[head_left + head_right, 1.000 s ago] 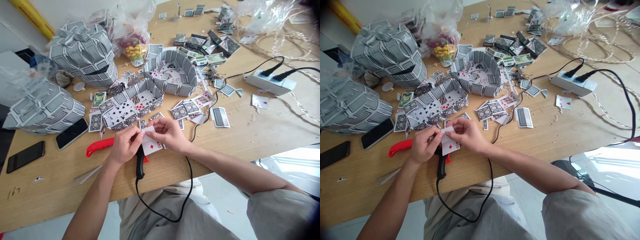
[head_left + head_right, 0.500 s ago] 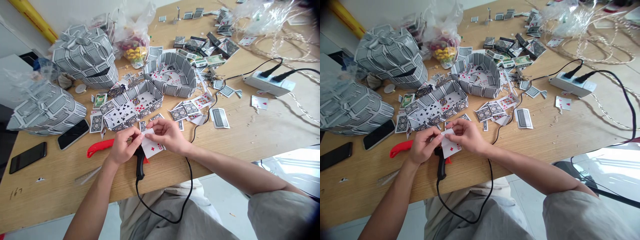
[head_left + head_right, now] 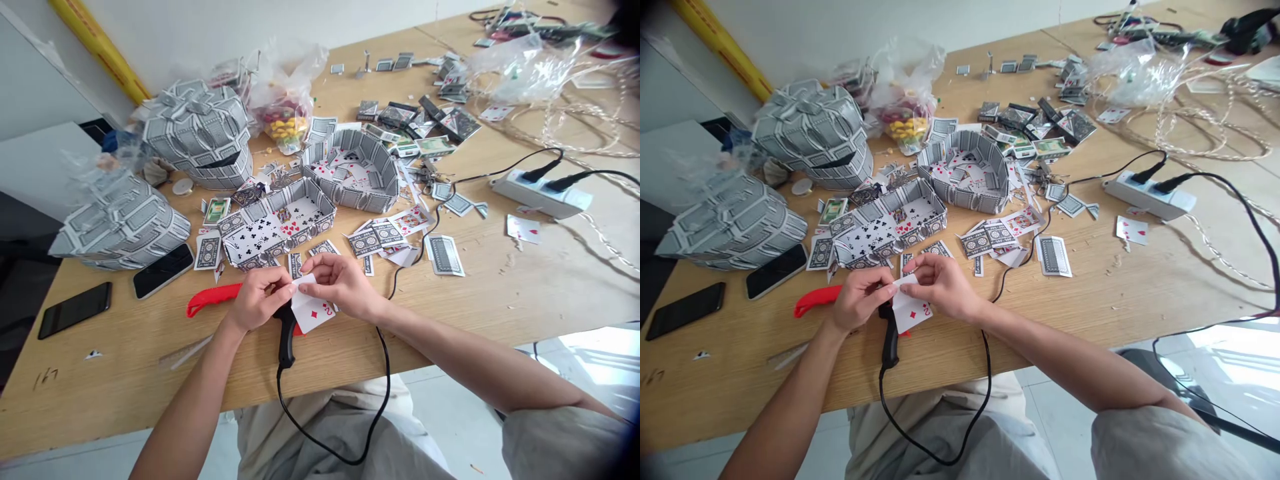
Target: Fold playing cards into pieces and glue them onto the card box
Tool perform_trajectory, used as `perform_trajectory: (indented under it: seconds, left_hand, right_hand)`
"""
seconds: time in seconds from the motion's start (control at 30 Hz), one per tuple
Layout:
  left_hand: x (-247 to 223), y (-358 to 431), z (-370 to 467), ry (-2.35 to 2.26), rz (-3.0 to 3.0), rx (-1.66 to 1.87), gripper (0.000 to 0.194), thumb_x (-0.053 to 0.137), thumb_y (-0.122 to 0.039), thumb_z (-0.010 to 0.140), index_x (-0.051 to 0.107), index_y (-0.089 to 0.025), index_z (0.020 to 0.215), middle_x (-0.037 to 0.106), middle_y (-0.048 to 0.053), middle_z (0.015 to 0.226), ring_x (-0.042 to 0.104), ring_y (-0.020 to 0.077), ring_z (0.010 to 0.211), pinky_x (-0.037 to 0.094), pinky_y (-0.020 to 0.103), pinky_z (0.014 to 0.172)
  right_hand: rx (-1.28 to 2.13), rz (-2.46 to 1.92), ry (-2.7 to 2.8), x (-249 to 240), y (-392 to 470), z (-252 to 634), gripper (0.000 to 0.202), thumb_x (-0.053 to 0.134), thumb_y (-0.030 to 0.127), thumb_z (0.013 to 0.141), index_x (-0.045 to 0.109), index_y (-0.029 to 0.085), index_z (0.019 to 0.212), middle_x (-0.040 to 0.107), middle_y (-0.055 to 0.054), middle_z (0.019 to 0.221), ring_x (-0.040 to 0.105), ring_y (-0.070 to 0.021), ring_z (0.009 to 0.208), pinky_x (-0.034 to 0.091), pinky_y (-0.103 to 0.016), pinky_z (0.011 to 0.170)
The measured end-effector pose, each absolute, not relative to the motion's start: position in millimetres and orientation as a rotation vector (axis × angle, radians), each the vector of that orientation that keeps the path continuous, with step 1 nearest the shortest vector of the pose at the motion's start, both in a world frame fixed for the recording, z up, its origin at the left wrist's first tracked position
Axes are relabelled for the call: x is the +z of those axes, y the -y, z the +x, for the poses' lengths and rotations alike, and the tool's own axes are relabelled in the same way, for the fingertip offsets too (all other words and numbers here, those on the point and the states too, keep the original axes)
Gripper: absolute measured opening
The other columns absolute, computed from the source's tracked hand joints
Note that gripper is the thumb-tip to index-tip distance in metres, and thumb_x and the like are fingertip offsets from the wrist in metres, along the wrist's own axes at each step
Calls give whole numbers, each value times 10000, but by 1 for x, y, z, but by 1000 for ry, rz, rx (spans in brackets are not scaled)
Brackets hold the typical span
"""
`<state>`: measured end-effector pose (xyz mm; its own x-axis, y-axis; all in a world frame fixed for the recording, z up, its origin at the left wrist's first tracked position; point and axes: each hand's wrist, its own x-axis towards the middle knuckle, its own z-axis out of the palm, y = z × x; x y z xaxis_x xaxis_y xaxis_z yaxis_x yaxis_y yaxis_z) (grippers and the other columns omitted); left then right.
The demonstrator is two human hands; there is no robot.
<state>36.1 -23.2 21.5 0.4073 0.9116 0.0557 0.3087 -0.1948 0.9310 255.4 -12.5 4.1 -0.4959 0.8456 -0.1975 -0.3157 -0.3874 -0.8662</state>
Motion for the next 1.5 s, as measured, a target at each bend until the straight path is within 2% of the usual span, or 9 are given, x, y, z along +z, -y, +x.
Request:
perform_trajectory:
  seconds: [0.47,0.6,0.77,1.03,1.23,1.4,1.5]
  left_hand:
    - [26,26,37,-1105,1811,780,301,622,-319,994,606,-181,728,582,-18,660,497,119,620,365,258,592]
    - [23,26,38,-1122,1747,778,315,627,-337,986,579,-184,714,510,-39,632,411,103,571,316,254,549]
    - [22,26,37,-1120,1695,757,325,619,-394,1021,623,-181,775,577,-14,682,498,125,630,375,261,600]
    - [21,25,39,-1109,1688,742,331,636,-369,985,566,-178,725,472,-42,651,392,100,592,308,249,555]
    - [21,26,39,-1076,1655,724,370,609,-424,1019,594,-173,748,550,-15,670,476,115,617,357,248,581]
    - [22,27,38,-1077,1643,700,381,617,-444,1014,570,-177,746,493,-29,660,415,105,589,321,240,545]
    - [21,26,37,-1084,1619,728,383,630,-451,1003,577,-177,741,517,-23,658,436,108,587,335,243,548]
  right_hand:
    - [1854,-922,1026,1,9,256,492,1005,377,699,684,168,1007,726,5,737,651,-112,573,497,-213,510]
    - [1855,-927,994,2,8,255,516,1024,371,664,689,168,999,729,10,736,645,-101,569,495,-202,511]
    - [1841,-952,952,6,6,257,528,1034,364,641,697,165,996,747,-3,755,652,-106,581,500,-205,524]
    - [1838,-946,907,11,5,257,535,1057,292,571,711,165,960,750,3,734,632,-100,563,479,-195,512]
    - [1833,-962,913,8,5,257,518,1045,332,610,719,162,976,743,1,750,625,-99,566,476,-197,503]
    - [1825,-969,917,8,5,258,518,1045,341,613,723,170,981,742,2,759,637,-113,581,483,-210,513]
    - [1830,-974,940,10,5,257,490,1030,381,649,739,175,985,761,-16,797,662,-130,622,505,-226,543]
